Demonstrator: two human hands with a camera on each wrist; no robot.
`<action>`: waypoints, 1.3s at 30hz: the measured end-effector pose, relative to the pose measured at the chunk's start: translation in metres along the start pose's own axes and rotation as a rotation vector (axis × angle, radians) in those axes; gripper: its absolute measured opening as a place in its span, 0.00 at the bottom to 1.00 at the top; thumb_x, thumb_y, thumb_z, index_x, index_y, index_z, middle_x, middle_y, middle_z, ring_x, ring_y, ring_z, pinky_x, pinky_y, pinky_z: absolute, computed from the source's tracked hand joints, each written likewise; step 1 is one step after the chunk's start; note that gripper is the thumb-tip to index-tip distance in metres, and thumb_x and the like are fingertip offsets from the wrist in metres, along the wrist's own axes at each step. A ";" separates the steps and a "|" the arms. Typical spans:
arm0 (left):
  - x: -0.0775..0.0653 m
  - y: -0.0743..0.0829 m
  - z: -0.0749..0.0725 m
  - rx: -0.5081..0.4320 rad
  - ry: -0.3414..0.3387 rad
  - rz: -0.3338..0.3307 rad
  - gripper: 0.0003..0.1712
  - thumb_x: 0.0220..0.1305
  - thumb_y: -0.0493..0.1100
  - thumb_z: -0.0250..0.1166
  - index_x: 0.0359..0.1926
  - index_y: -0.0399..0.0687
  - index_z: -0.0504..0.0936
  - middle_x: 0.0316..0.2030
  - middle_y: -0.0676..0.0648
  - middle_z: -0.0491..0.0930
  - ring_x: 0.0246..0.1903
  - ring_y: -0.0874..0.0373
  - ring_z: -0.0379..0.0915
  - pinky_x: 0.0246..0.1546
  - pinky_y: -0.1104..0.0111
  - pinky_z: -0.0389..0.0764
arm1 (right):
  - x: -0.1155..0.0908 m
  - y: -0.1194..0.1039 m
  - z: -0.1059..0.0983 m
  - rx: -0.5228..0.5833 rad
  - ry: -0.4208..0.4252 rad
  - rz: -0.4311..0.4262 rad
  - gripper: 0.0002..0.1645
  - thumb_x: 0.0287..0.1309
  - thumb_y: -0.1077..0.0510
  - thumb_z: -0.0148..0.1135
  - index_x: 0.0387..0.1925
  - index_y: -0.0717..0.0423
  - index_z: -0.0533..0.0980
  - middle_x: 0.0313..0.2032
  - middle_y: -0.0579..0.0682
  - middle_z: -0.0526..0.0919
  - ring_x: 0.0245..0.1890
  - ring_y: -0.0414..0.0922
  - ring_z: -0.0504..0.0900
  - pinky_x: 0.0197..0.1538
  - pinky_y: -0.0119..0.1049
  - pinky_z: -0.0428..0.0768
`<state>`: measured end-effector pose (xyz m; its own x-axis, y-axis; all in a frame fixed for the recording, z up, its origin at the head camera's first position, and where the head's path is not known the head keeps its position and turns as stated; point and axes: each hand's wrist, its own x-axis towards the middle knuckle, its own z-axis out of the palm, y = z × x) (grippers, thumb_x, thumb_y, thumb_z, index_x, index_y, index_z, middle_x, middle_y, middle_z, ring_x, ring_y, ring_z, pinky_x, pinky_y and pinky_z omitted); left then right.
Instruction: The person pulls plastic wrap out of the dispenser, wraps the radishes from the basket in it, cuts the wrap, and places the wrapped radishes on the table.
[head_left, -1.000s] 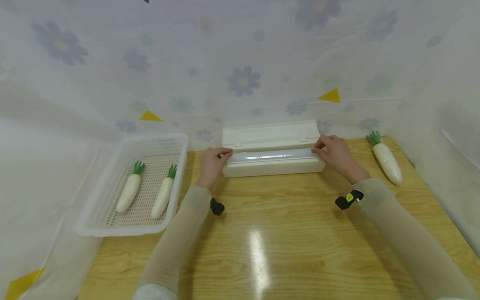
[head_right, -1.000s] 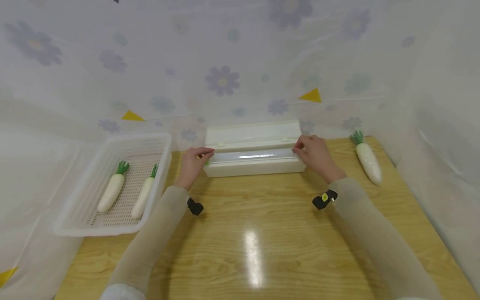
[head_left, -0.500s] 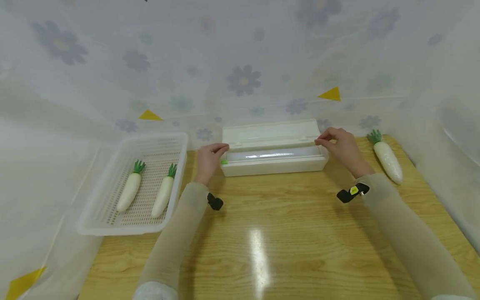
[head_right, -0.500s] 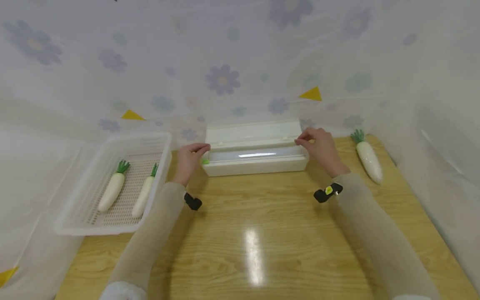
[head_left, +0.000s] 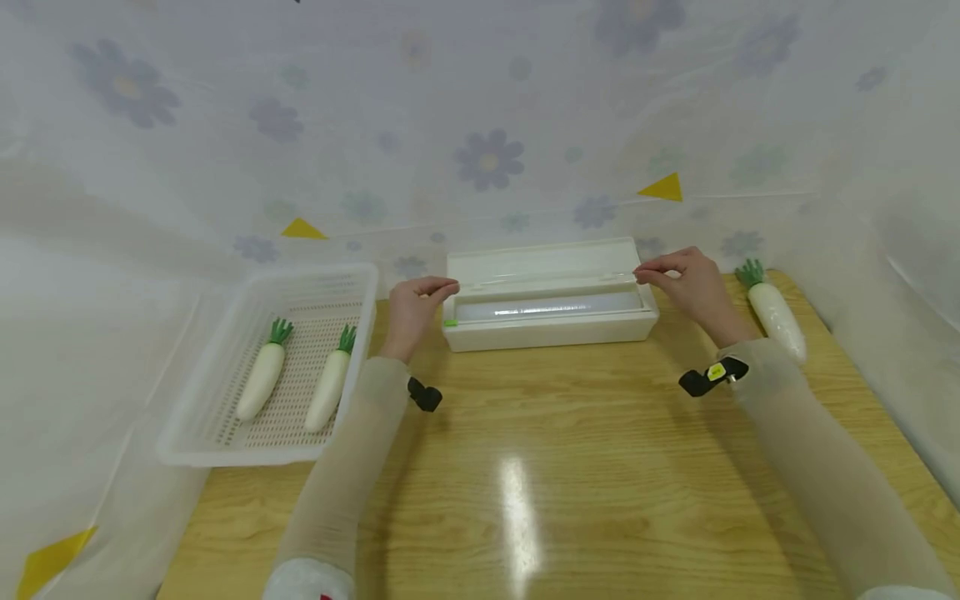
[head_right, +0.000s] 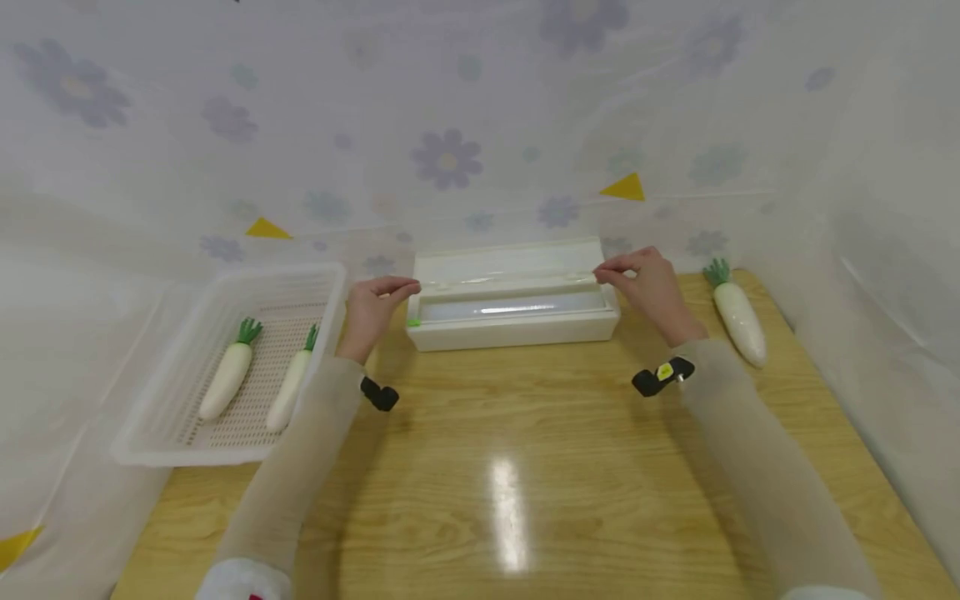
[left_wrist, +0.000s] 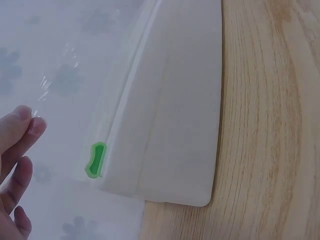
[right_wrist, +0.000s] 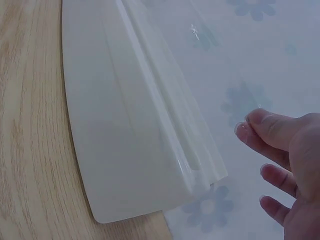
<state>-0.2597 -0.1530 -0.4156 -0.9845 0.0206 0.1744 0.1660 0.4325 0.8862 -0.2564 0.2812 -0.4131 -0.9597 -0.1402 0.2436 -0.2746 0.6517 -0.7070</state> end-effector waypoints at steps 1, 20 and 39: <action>0.001 0.000 -0.001 0.001 -0.005 0.001 0.20 0.69 0.53 0.71 0.51 0.44 0.91 0.48 0.49 0.89 0.49 0.53 0.82 0.54 0.53 0.80 | -0.001 -0.001 -0.001 0.006 -0.005 0.007 0.21 0.74 0.49 0.63 0.51 0.64 0.86 0.50 0.64 0.81 0.54 0.57 0.71 0.54 0.59 0.69; 0.004 0.008 -0.023 -0.021 -0.105 0.032 0.15 0.69 0.50 0.72 0.50 0.46 0.91 0.51 0.47 0.88 0.58 0.51 0.80 0.65 0.53 0.76 | -0.006 -0.006 -0.024 0.067 0.016 -0.036 0.20 0.73 0.50 0.64 0.50 0.62 0.87 0.61 0.61 0.80 0.56 0.28 0.71 0.50 0.19 0.69; 0.003 0.033 -0.039 -0.028 -0.068 0.162 0.13 0.68 0.47 0.72 0.48 0.45 0.92 0.47 0.45 0.89 0.54 0.51 0.80 0.67 0.53 0.73 | -0.002 -0.023 -0.030 0.084 0.136 -0.130 0.14 0.73 0.53 0.65 0.44 0.58 0.89 0.44 0.27 0.79 0.48 0.28 0.72 0.49 0.31 0.68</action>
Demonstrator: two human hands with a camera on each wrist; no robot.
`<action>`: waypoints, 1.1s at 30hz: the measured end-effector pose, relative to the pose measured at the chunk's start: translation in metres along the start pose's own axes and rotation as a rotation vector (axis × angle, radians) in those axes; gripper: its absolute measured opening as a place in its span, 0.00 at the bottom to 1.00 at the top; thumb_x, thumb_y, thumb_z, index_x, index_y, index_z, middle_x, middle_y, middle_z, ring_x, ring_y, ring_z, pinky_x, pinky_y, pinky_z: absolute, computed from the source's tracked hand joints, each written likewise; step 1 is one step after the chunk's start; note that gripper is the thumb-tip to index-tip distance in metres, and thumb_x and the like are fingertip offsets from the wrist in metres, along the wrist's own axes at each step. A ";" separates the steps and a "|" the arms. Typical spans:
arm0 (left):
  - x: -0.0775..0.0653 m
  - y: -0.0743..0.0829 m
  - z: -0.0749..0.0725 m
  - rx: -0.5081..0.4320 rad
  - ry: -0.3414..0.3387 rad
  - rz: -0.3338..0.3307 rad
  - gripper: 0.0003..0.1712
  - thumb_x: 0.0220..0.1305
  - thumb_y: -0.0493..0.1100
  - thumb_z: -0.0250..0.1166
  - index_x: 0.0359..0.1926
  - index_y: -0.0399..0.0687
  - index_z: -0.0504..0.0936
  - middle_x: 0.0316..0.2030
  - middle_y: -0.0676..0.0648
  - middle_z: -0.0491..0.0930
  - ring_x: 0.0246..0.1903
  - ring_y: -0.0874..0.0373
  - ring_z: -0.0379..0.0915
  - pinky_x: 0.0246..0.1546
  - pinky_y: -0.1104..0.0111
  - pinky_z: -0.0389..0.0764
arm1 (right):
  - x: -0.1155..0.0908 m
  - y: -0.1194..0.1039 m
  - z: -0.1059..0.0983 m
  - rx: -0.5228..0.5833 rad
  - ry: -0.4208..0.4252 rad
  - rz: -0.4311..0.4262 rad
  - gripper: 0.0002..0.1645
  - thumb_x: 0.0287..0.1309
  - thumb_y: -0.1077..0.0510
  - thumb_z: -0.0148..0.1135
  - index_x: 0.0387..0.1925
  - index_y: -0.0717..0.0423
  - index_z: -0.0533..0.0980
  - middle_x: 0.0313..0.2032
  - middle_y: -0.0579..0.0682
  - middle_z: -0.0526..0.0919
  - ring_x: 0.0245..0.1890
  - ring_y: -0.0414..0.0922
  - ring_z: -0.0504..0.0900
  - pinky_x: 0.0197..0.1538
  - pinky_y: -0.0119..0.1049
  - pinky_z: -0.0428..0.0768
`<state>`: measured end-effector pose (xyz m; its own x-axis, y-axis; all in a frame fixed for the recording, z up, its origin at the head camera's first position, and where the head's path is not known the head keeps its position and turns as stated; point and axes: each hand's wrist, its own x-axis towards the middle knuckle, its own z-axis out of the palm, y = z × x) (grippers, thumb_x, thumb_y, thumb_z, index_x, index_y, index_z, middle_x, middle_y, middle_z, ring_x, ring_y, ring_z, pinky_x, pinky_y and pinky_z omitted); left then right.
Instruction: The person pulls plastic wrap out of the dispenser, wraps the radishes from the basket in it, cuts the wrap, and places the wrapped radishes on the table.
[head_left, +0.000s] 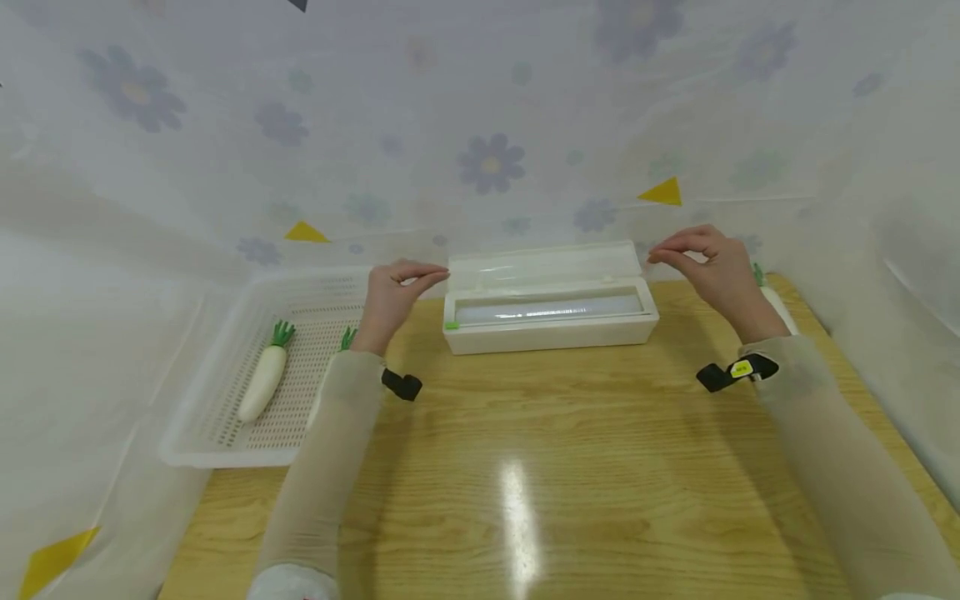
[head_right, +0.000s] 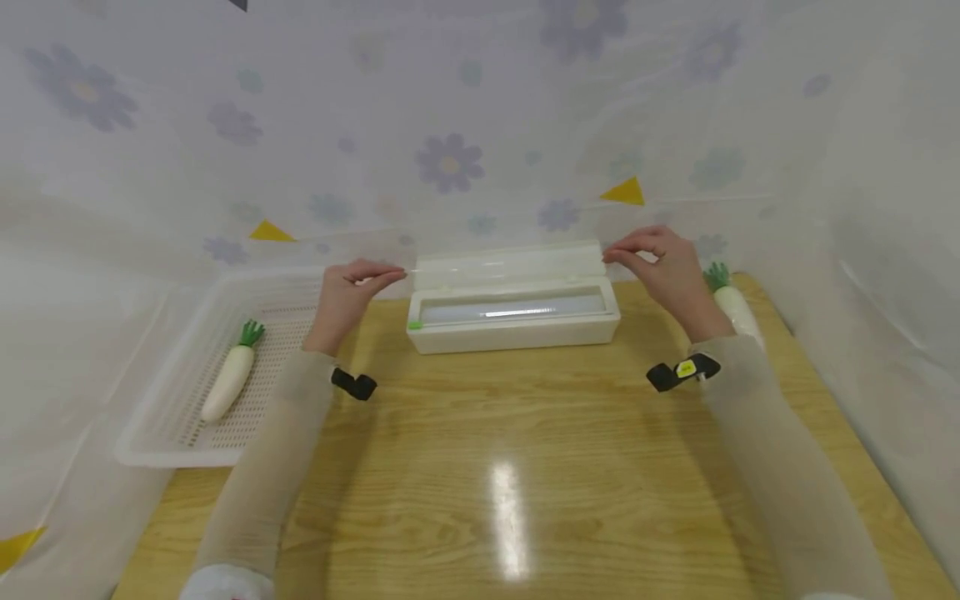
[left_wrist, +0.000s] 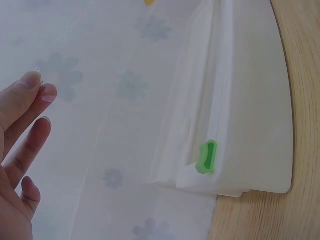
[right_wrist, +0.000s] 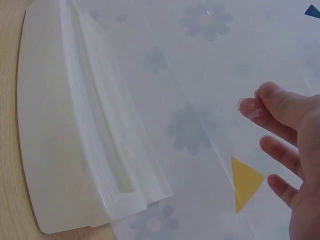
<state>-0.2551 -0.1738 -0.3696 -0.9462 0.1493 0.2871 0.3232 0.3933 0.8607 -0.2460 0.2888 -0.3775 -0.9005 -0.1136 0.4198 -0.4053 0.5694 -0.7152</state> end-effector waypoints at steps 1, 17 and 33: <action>0.000 0.001 -0.001 -0.007 0.004 0.003 0.13 0.68 0.47 0.72 0.48 0.46 0.92 0.46 0.45 0.89 0.53 0.52 0.80 0.66 0.53 0.74 | 0.000 -0.002 -0.001 0.000 0.007 -0.007 0.14 0.72 0.53 0.65 0.44 0.59 0.89 0.44 0.27 0.79 0.48 0.28 0.72 0.49 0.30 0.68; -0.002 0.024 -0.011 -0.021 0.047 0.130 0.11 0.68 0.46 0.72 0.47 0.46 0.92 0.41 0.50 0.90 0.46 0.58 0.80 0.61 0.57 0.77 | 0.006 -0.024 -0.010 0.029 0.125 -0.159 0.07 0.67 0.65 0.68 0.42 0.65 0.88 0.41 0.22 0.79 0.49 0.26 0.72 0.50 0.23 0.67; -0.010 0.045 -0.016 -0.005 0.066 0.234 0.08 0.67 0.41 0.73 0.44 0.44 0.93 0.38 0.54 0.90 0.44 0.60 0.79 0.54 0.63 0.78 | 0.003 -0.040 -0.025 0.018 0.180 -0.251 0.06 0.61 0.74 0.69 0.39 0.69 0.87 0.42 0.24 0.79 0.49 0.27 0.73 0.50 0.22 0.69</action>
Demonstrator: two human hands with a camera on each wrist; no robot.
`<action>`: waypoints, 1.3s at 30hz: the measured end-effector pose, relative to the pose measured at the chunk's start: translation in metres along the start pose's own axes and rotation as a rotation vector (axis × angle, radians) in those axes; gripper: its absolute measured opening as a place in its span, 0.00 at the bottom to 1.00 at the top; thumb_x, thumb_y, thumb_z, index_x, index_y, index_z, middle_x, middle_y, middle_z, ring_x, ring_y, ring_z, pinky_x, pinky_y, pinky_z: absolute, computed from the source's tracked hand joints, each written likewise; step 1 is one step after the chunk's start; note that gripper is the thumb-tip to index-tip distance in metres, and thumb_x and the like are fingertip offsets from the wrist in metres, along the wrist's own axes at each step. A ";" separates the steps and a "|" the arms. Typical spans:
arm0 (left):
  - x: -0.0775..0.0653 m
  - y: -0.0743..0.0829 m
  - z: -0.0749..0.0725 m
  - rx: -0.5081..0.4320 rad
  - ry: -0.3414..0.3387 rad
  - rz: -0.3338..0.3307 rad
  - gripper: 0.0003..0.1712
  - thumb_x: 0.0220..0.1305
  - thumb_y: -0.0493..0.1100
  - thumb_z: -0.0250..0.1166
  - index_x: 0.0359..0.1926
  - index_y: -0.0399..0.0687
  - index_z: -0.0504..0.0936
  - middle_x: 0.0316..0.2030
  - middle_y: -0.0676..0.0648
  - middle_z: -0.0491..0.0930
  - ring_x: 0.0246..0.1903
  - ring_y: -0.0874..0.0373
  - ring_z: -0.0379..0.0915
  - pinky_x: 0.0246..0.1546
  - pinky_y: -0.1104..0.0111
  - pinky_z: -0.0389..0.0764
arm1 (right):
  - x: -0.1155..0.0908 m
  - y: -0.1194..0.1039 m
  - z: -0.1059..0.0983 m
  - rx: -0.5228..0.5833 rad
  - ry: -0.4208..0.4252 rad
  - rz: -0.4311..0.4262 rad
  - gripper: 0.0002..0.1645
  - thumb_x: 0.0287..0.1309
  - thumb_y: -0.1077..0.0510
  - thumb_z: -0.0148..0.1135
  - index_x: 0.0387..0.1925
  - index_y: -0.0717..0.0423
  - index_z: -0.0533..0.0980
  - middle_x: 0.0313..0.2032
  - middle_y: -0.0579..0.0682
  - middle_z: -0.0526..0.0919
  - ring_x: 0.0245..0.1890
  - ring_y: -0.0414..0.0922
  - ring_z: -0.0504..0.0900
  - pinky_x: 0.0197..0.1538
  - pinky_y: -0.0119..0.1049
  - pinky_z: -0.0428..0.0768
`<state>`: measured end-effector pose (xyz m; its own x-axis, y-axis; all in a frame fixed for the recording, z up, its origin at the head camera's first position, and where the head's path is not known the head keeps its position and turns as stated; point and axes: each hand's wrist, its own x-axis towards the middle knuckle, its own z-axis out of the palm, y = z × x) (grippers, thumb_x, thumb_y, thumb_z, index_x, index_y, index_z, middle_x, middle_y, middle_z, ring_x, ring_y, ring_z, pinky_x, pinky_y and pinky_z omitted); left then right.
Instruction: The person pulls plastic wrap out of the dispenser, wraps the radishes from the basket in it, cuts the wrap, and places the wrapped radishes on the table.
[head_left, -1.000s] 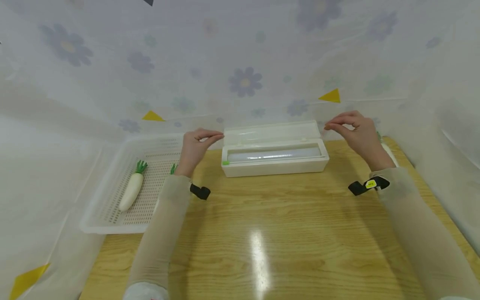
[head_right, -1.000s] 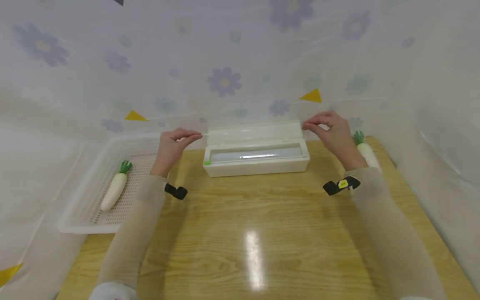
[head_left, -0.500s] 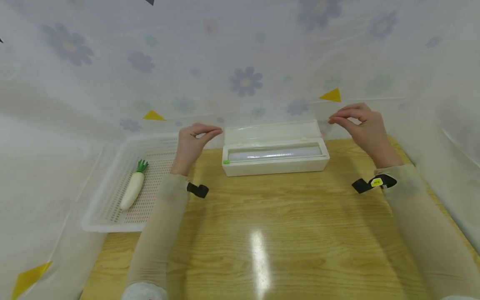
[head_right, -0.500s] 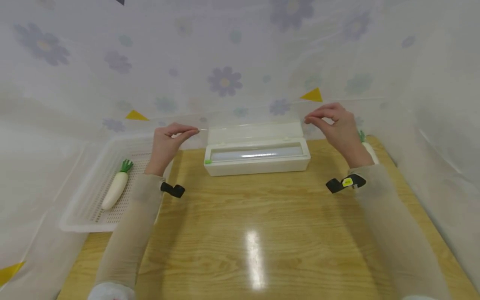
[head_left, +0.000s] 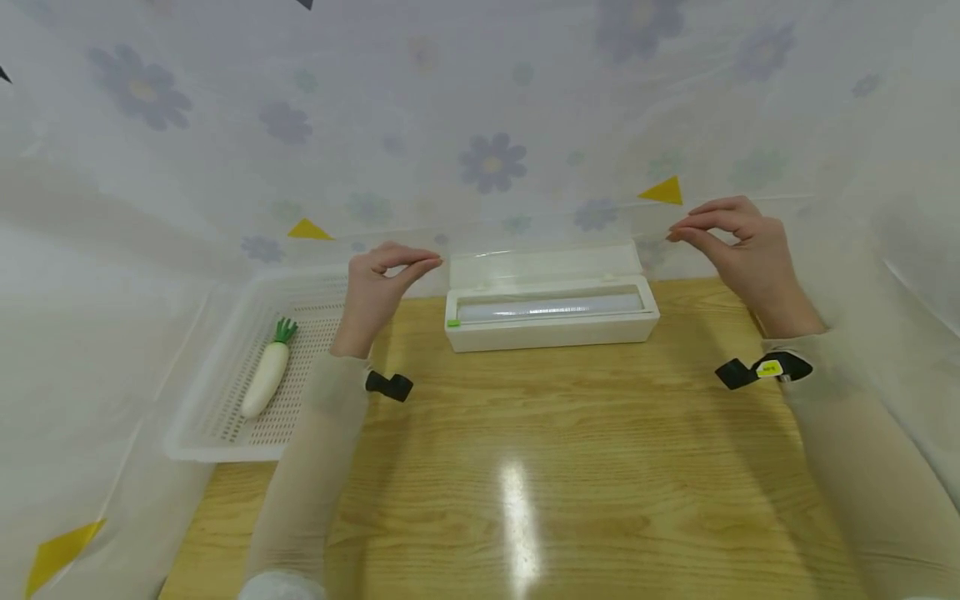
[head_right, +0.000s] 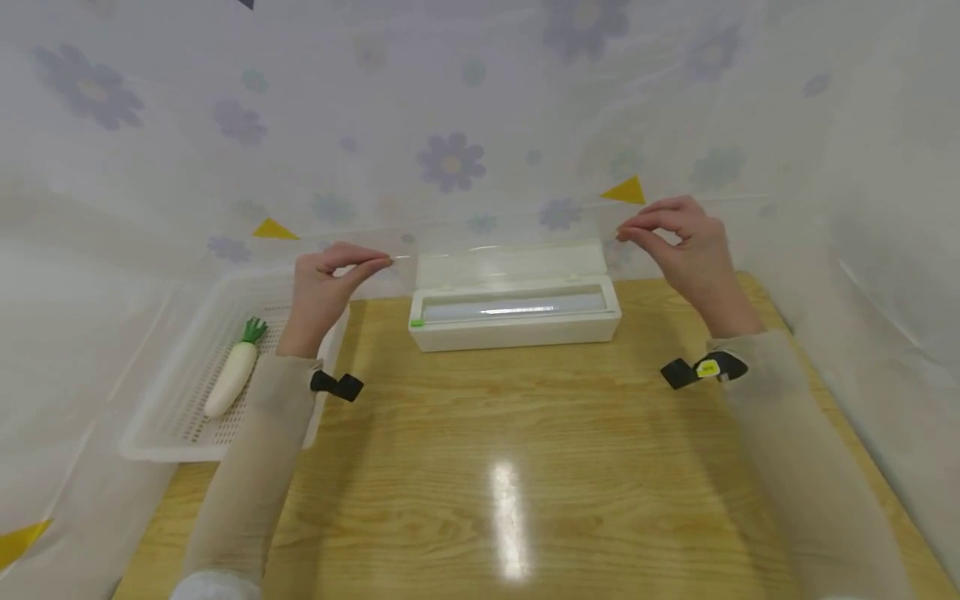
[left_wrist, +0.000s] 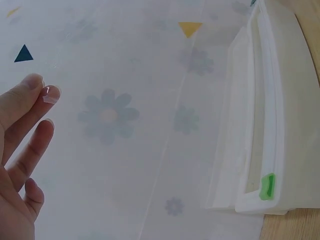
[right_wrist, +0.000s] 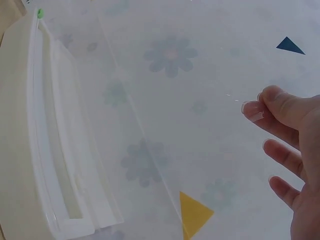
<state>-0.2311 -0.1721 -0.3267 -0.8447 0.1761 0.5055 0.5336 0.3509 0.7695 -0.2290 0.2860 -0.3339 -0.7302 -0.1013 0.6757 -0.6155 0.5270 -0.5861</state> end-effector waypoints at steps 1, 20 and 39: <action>0.000 0.001 0.000 0.004 0.001 0.007 0.08 0.67 0.41 0.72 0.44 0.44 0.93 0.38 0.54 0.90 0.44 0.60 0.79 0.53 0.63 0.78 | 0.000 -0.001 -0.001 -0.001 -0.002 -0.003 0.06 0.62 0.73 0.69 0.40 0.69 0.87 0.42 0.25 0.79 0.49 0.27 0.73 0.50 0.22 0.69; -0.025 0.018 0.003 -0.094 -0.006 0.105 0.06 0.65 0.31 0.71 0.41 0.38 0.92 0.37 0.57 0.89 0.44 0.59 0.82 0.64 0.63 0.75 | -0.012 -0.013 -0.014 0.010 0.024 -0.030 0.04 0.63 0.72 0.68 0.39 0.72 0.86 0.43 0.27 0.81 0.52 0.29 0.75 0.53 0.21 0.71; -0.077 0.026 0.003 -0.222 -0.181 0.058 0.06 0.63 0.28 0.71 0.39 0.37 0.91 0.37 0.48 0.89 0.41 0.58 0.83 0.50 0.69 0.82 | -0.050 -0.027 -0.032 0.032 -0.130 -0.060 0.13 0.54 0.81 0.68 0.38 0.68 0.87 0.46 0.36 0.82 0.53 0.35 0.77 0.48 0.21 0.74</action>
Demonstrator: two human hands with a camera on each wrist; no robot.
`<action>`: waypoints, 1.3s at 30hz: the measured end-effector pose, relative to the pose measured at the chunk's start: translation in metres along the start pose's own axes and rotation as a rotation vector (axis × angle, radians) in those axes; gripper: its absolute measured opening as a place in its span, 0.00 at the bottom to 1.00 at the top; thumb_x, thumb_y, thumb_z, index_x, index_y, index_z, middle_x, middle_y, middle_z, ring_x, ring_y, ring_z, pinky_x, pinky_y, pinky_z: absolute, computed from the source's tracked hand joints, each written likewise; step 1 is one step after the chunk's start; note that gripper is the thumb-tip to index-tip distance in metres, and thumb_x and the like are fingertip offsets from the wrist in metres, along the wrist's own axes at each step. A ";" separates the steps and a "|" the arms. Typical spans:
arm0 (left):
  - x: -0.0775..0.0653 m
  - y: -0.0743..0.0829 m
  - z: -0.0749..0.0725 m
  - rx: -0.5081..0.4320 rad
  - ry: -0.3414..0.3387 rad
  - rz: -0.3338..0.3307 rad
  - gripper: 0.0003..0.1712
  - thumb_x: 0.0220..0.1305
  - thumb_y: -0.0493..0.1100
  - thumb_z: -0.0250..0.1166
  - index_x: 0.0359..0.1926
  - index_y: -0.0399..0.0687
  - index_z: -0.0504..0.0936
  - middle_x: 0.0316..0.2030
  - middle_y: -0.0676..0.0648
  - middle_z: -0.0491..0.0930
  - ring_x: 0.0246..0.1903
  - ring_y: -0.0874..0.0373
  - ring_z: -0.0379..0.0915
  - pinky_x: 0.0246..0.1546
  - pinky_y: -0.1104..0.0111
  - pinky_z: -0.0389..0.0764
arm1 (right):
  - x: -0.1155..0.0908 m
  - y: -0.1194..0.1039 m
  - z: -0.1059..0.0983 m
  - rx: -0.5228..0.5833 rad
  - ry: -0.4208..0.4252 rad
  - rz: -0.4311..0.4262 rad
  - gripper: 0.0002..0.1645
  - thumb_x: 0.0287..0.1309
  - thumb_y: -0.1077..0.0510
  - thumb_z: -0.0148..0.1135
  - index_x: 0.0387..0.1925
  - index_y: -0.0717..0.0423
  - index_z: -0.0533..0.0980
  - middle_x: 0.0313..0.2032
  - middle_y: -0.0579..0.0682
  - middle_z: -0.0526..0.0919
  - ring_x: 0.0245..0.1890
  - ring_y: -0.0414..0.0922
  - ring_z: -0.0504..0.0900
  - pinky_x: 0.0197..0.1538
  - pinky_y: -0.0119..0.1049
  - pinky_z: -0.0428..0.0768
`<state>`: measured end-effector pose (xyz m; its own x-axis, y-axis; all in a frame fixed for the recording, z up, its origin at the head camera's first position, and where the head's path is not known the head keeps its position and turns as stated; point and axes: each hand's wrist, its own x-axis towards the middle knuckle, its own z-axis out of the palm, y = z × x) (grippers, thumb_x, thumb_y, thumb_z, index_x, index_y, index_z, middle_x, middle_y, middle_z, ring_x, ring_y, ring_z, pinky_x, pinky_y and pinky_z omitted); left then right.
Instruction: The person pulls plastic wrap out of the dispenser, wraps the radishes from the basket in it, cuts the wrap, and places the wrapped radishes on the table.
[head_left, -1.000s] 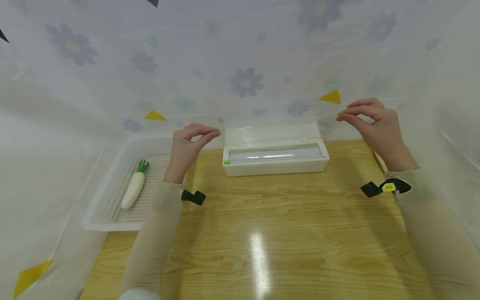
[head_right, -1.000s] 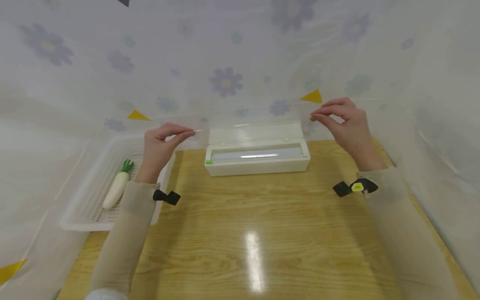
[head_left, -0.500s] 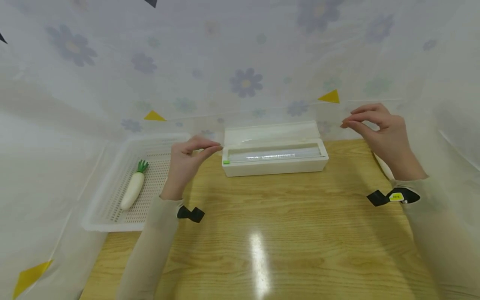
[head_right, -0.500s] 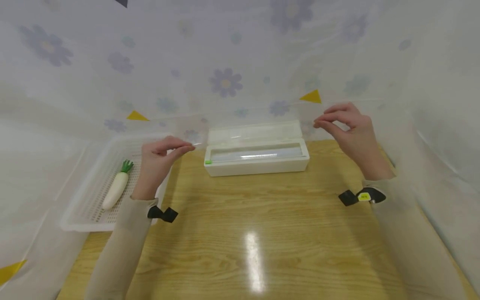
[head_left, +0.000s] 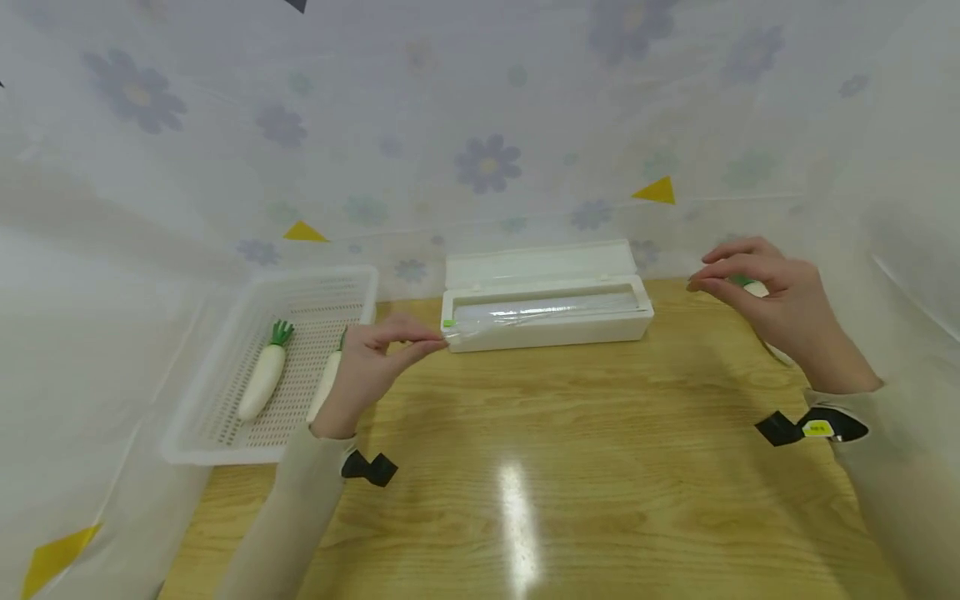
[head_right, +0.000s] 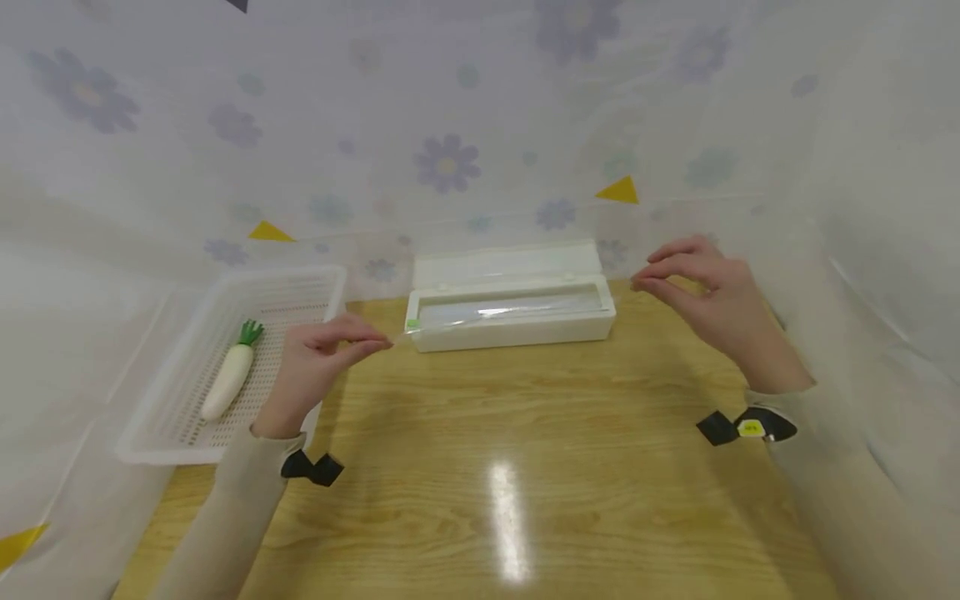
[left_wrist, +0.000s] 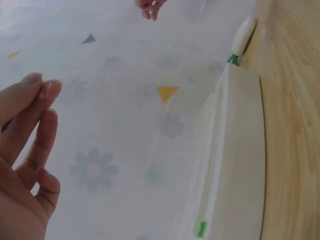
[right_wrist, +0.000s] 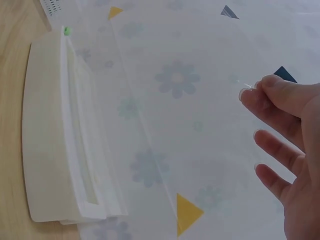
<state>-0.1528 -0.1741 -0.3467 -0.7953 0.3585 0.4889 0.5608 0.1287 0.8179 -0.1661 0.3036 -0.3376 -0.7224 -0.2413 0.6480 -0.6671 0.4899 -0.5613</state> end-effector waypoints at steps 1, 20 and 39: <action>-0.003 0.000 0.000 -0.003 -0.019 -0.007 0.05 0.64 0.28 0.71 0.40 0.36 0.91 0.37 0.49 0.89 0.41 0.59 0.83 0.49 0.69 0.82 | -0.003 0.000 -0.001 0.006 -0.011 -0.008 0.14 0.53 0.82 0.69 0.38 0.68 0.87 0.46 0.37 0.82 0.53 0.36 0.78 0.48 0.21 0.75; -0.048 -0.018 0.007 0.053 -0.254 -0.112 0.05 0.65 0.32 0.72 0.40 0.42 0.92 0.33 0.47 0.89 0.30 0.60 0.75 0.36 0.68 0.75 | -0.062 0.008 0.012 0.113 -0.131 -0.148 0.16 0.68 0.49 0.67 0.39 0.59 0.88 0.44 0.47 0.86 0.52 0.37 0.80 0.48 0.18 0.76; -0.101 -0.070 0.031 0.177 -0.470 -0.184 0.08 0.67 0.35 0.71 0.45 0.45 0.91 0.43 0.53 0.90 0.44 0.63 0.84 0.50 0.65 0.84 | -0.134 0.044 0.051 0.074 -0.330 -0.155 0.30 0.38 0.78 0.77 0.41 0.47 0.87 0.42 0.41 0.86 0.49 0.36 0.79 0.54 0.20 0.74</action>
<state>-0.1047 -0.1905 -0.4630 -0.7183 0.6853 0.1205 0.4843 0.3681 0.7937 -0.1082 0.3150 -0.4752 -0.6234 -0.5711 0.5340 -0.7759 0.3675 -0.5128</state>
